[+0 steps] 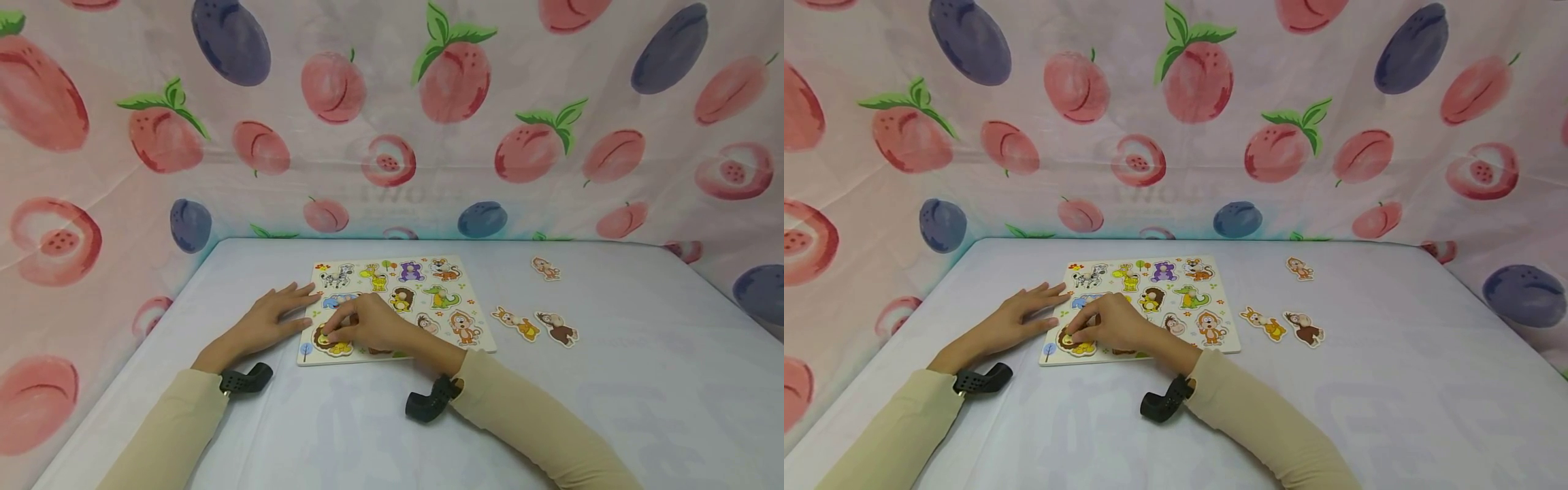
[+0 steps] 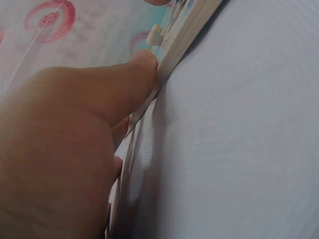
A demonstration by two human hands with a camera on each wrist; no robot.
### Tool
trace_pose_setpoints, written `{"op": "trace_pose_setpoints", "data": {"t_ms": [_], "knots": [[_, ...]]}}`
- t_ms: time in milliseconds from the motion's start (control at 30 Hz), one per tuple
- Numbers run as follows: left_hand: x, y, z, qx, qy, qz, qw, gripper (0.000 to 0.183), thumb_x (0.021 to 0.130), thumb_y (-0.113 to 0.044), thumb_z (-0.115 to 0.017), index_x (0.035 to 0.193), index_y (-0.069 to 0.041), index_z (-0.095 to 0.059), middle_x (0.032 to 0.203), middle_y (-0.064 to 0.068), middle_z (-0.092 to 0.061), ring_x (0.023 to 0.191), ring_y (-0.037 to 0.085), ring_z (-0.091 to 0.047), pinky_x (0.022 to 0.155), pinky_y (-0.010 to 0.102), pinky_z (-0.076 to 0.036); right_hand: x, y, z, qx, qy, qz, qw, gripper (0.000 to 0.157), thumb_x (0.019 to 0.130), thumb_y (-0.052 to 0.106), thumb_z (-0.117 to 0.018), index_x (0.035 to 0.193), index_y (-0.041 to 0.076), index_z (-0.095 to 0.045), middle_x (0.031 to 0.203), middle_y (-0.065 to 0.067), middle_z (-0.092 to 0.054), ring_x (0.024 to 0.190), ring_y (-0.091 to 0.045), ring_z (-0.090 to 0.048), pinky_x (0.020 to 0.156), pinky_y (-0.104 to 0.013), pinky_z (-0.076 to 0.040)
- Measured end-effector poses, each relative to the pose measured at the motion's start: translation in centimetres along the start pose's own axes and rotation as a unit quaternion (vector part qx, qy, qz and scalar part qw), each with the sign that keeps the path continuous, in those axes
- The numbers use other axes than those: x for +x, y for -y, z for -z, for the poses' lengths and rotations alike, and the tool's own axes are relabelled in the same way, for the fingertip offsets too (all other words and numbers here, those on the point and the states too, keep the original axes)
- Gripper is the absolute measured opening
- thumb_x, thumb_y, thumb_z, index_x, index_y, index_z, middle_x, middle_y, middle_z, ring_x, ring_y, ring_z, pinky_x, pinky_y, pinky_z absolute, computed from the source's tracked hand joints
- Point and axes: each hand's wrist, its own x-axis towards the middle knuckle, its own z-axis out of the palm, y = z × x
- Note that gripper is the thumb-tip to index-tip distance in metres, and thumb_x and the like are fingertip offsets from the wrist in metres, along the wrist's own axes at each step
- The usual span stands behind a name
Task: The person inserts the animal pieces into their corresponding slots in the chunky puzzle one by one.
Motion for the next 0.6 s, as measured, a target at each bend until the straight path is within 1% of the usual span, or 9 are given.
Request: {"op": "trace_pose_setpoints", "data": {"t_ms": [133, 233, 500, 600], "knots": [[0.01, -0.01, -0.03, 0.001, 0.000, -0.001, 1.0000, 0.055, 0.094, -0.037, -0.059, 0.142, -0.013, -0.048, 0.152, 0.008, -0.034, 0.141, 0.038, -0.019, 0.111, 0.061, -0.006, -0.07, 0.01, -0.07, -0.005, -0.004, 0.001, 1.000, 0.006, 0.086, 0.025, -0.073, 0.090, 0.025, -0.077, 0.086, 0.017, -0.065, 0.048, -0.010, -0.039, 0.046, -0.022, -0.032], [0.02, 0.00, -0.04, 0.004, 0.000, -0.002, 1.0000, 0.055, 0.094, -0.037, -0.059, 0.142, -0.013, -0.047, 0.151, 0.009, -0.034, 0.141, 0.038, -0.019, 0.111, 0.062, -0.006, -0.06, -0.03, -0.17, -0.004, -0.006, 0.004, 1.000, 0.006, 0.086, 0.025, -0.073, 0.091, 0.025, -0.077, 0.085, 0.017, -0.065, 0.047, -0.011, -0.040, 0.045, -0.022, -0.032], [0.02, -0.01, -0.05, 0.003, -0.001, -0.001, 1.0000, 0.055, 0.094, -0.037, -0.059, 0.142, -0.013, -0.047, 0.151, 0.009, -0.034, 0.141, 0.039, -0.019, 0.111, 0.062, -0.007, -0.11, -0.12, -0.34, -0.005, -0.011, 0.006, 1.000, 0.006, 0.086, 0.023, -0.073, 0.090, 0.024, -0.077, 0.083, 0.015, -0.064, 0.049, -0.010, -0.039, 0.046, -0.023, -0.032], [0.01, -0.01, -0.05, 0.002, -0.001, 0.001, 1.0000, 0.055, 0.094, -0.037, -0.059, 0.143, -0.013, -0.047, 0.151, 0.009, -0.034, 0.141, 0.038, -0.019, 0.111, 0.061, -0.006, -0.13, -0.11, -0.36, -0.004, -0.012, 0.006, 1.000, 0.006, 0.086, 0.022, -0.074, 0.090, 0.024, -0.077, 0.085, 0.016, -0.065, 0.046, -0.010, -0.039, 0.045, -0.023, -0.032]]}}
